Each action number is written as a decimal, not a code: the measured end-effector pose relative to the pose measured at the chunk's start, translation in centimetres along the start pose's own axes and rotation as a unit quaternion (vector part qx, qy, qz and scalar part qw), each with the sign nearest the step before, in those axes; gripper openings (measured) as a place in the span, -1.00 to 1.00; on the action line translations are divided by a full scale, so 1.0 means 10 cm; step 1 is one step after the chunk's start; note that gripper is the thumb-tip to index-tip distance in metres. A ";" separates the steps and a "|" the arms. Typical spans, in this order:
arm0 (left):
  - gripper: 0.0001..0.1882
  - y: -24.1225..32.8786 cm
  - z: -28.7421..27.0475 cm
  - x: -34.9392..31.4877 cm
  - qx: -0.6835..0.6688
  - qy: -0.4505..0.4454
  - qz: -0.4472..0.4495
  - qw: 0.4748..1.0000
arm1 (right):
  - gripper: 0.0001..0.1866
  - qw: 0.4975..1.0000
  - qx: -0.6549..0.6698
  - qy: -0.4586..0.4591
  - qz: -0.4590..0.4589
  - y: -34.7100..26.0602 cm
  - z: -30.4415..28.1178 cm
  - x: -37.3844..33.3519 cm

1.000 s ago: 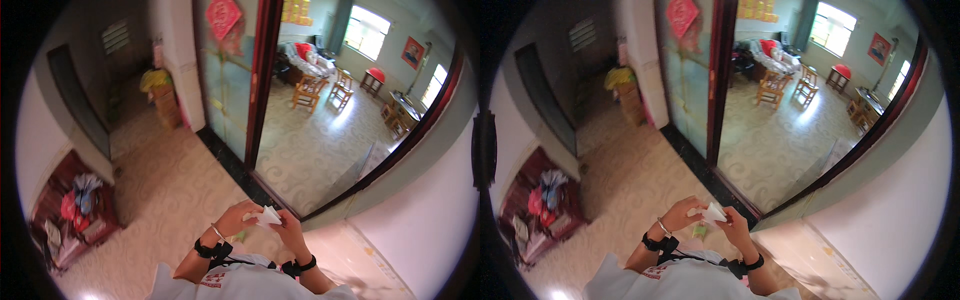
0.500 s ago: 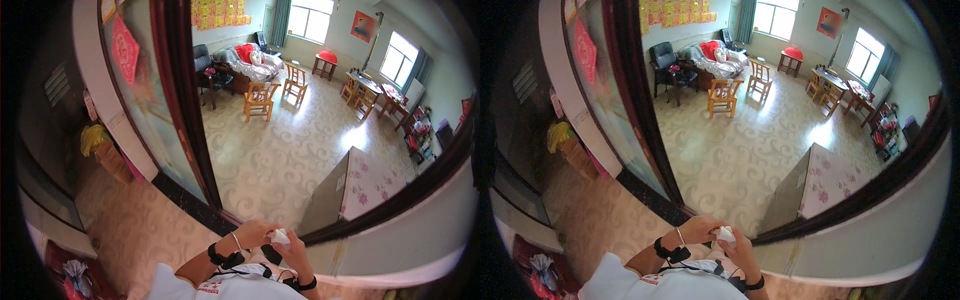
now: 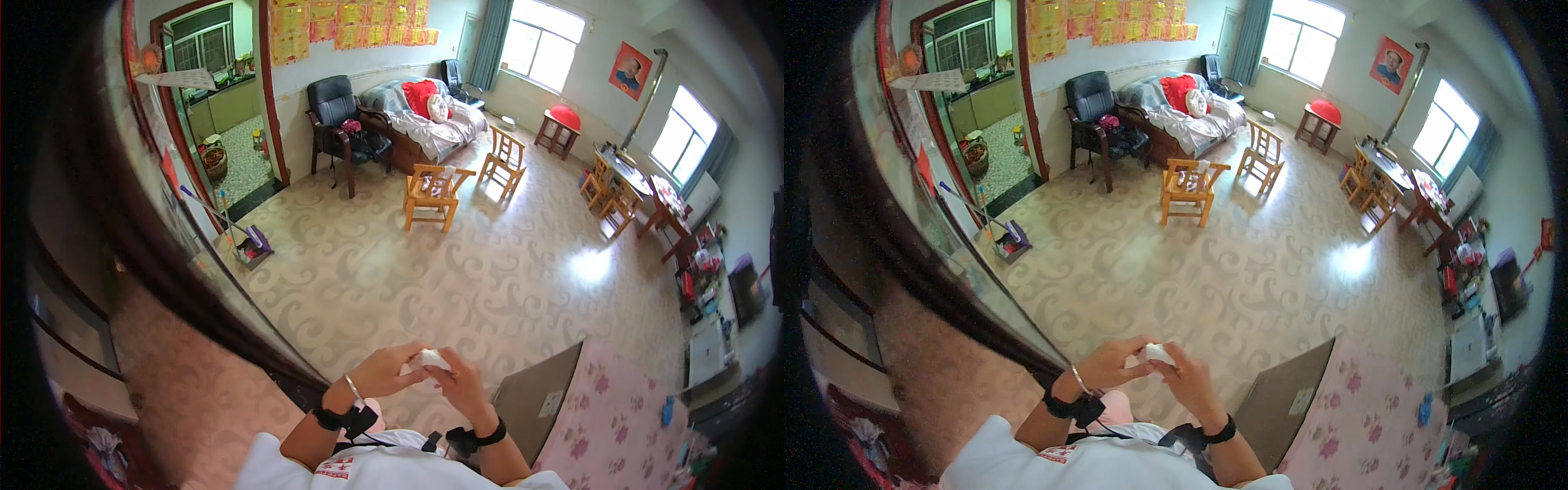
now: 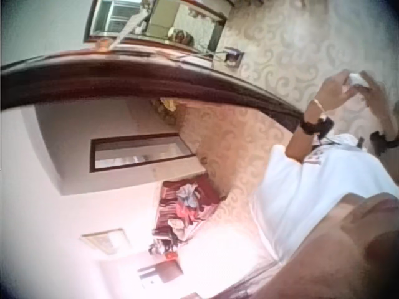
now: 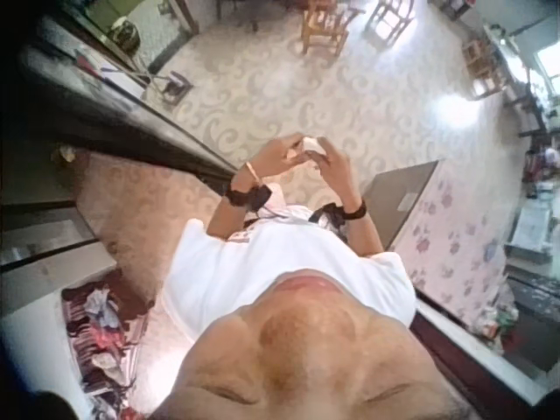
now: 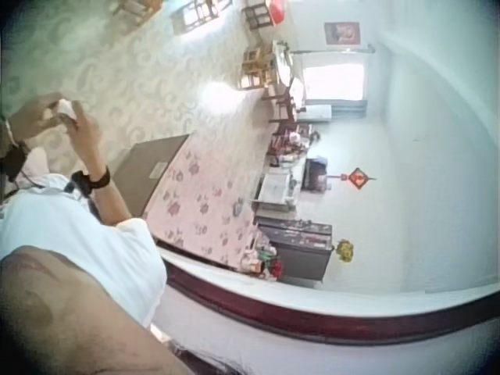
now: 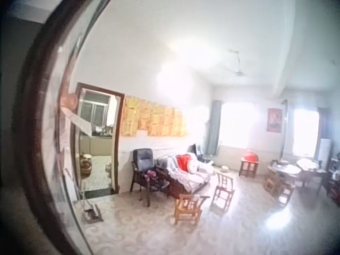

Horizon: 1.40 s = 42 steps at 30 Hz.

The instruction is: The recorder prepares items, handles a bag, and moves through different rooms of a house.

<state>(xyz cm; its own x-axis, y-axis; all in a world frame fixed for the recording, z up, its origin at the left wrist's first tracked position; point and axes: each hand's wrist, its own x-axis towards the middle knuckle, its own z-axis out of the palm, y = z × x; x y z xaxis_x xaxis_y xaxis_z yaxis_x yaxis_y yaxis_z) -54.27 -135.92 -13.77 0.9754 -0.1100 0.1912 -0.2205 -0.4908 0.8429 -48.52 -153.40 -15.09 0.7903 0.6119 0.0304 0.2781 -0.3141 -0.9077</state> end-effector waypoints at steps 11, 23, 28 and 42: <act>-0.69 -1.08 -0.72 1.93 0.072 -0.049 0.044 0.995 | -0.81 0.995 0.036 0.060 0.066 0.21 -0.38 1.86; -0.73 -2.13 -1.53 3.68 0.140 -0.082 0.041 0.986 | -0.62 0.986 -0.151 -0.070 0.008 0.67 -0.82 4.16; -0.64 -2.46 -2.26 3.99 0.111 0.001 -0.117 0.987 | -0.80 0.959 -0.171 -0.157 -0.162 0.64 -0.63 5.71; -0.69 -3.69 -4.03 4.07 0.222 0.311 -0.185 0.905 | -0.76 0.817 -0.135 -0.410 -0.381 -0.22 0.89 8.34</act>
<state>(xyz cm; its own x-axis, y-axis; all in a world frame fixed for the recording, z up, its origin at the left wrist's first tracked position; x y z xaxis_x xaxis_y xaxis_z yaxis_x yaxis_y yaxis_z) -6.50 -87.49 -16.79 0.7627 0.5732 0.2995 0.2787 -0.7093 0.6475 11.89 -95.20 -14.24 -0.2698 0.9507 0.1530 0.7175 0.3044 -0.6266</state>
